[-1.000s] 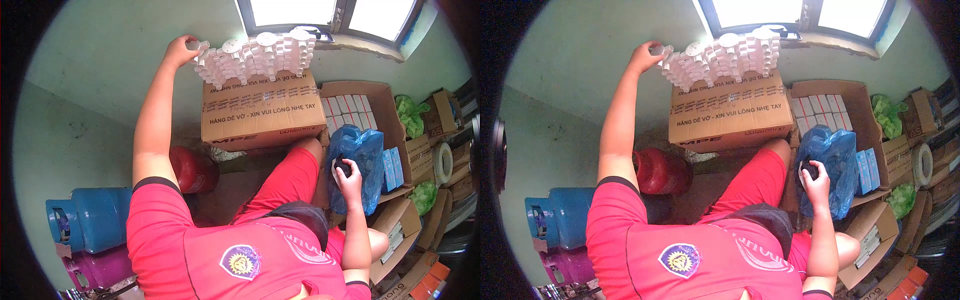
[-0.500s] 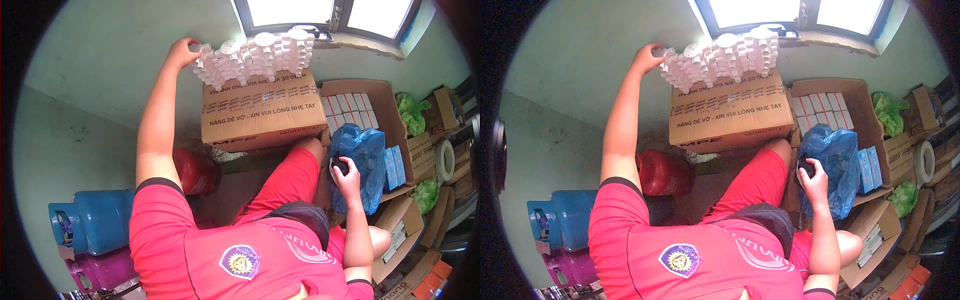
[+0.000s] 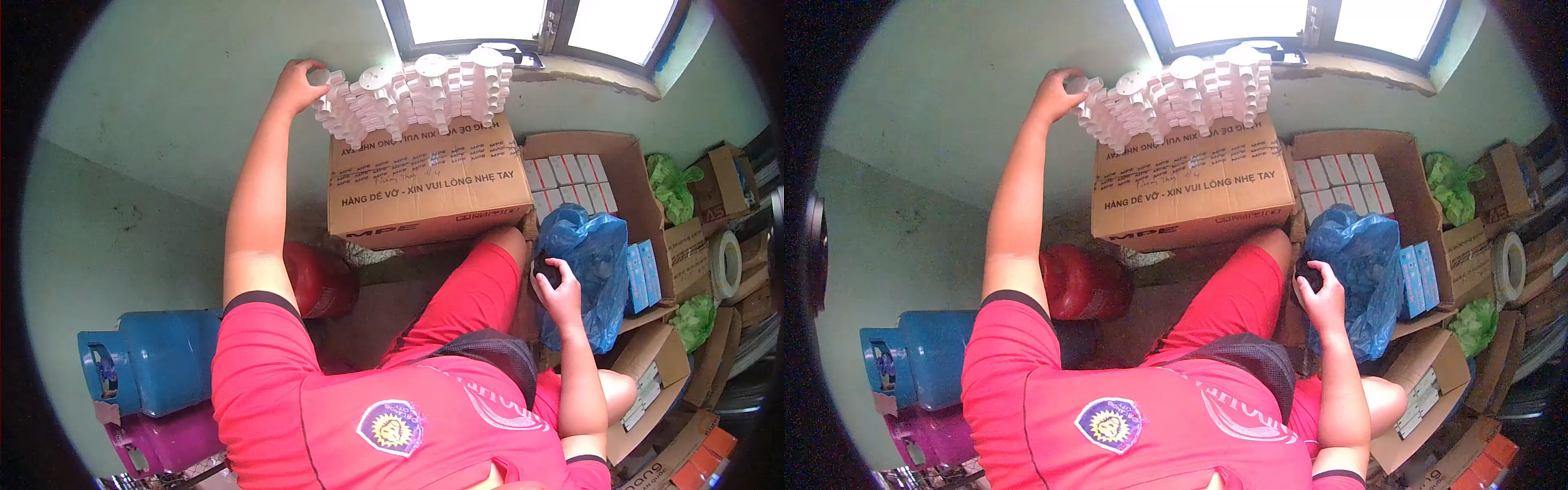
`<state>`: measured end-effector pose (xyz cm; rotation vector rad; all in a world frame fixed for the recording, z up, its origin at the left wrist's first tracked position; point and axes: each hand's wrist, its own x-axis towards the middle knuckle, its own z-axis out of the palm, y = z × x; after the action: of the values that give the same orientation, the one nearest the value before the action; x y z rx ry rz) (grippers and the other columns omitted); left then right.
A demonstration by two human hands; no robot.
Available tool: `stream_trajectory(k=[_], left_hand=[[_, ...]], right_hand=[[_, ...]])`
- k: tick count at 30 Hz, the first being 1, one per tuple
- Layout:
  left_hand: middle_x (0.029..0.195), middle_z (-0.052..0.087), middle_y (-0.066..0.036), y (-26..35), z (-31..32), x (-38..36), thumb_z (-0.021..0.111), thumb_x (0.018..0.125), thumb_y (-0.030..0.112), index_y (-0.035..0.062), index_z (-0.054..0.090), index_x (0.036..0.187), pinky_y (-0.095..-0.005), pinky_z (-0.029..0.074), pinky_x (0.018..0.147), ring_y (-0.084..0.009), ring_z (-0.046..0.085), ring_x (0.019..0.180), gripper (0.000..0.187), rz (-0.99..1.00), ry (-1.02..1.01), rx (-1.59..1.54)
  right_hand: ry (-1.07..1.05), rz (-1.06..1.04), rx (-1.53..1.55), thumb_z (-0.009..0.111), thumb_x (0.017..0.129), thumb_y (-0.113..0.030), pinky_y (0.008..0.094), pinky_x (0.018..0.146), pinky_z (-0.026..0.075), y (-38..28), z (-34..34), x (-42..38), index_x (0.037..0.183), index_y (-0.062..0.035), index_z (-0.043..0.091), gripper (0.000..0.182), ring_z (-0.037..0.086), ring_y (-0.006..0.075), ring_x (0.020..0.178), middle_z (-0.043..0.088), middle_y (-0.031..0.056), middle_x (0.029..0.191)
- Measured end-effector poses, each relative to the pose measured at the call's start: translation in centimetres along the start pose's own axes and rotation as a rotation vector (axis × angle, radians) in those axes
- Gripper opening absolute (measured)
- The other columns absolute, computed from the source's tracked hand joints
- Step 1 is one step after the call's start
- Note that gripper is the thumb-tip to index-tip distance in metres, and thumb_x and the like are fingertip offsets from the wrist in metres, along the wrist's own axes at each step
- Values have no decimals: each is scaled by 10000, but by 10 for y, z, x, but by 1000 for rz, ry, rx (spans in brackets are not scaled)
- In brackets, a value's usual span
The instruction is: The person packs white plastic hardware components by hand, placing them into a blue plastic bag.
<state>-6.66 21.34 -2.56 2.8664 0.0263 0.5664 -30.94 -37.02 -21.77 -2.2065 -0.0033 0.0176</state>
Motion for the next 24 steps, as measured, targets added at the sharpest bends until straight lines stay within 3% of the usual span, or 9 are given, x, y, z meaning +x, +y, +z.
stream_trajectory(k=[17, 20, 24], left_hand=[[1318, 588, -184, -6, 12, -6, 894, 693, 330, 147, 709, 1204, -445, 483, 1074, -356, 571, 1245, 574, 64, 172, 22], [1256, 634, -147, 2, 11, -12, 889, 714, 338, 137, 710, 1174, -448, 493, 1028, -340, 593, 1201, 533, 106, 279, 1], [1085, 689, -81, 49, -6, -24, 853, 806, 309, 111, 702, 1102, -424, 494, 908, -287, 622, 1037, 386, 288, 728, 0]], right_hand=[[-39, 60, 42, 753, 857, -214, 382, 869, 553, 5, 4, 3, 1171, -54, 677, 360, 734, 299, 968, 742, 193, 1025], [-42, 78, 40, 754, 860, -214, 378, 894, 544, 1, 2, 3, 1169, -49, 678, 358, 724, 288, 991, 738, 183, 1048], [-12, 37, 165, 751, 869, -183, 353, 977, 507, 25, 0, 13, 1159, 7, 671, 356, 677, 225, 1079, 723, 138, 1118]])
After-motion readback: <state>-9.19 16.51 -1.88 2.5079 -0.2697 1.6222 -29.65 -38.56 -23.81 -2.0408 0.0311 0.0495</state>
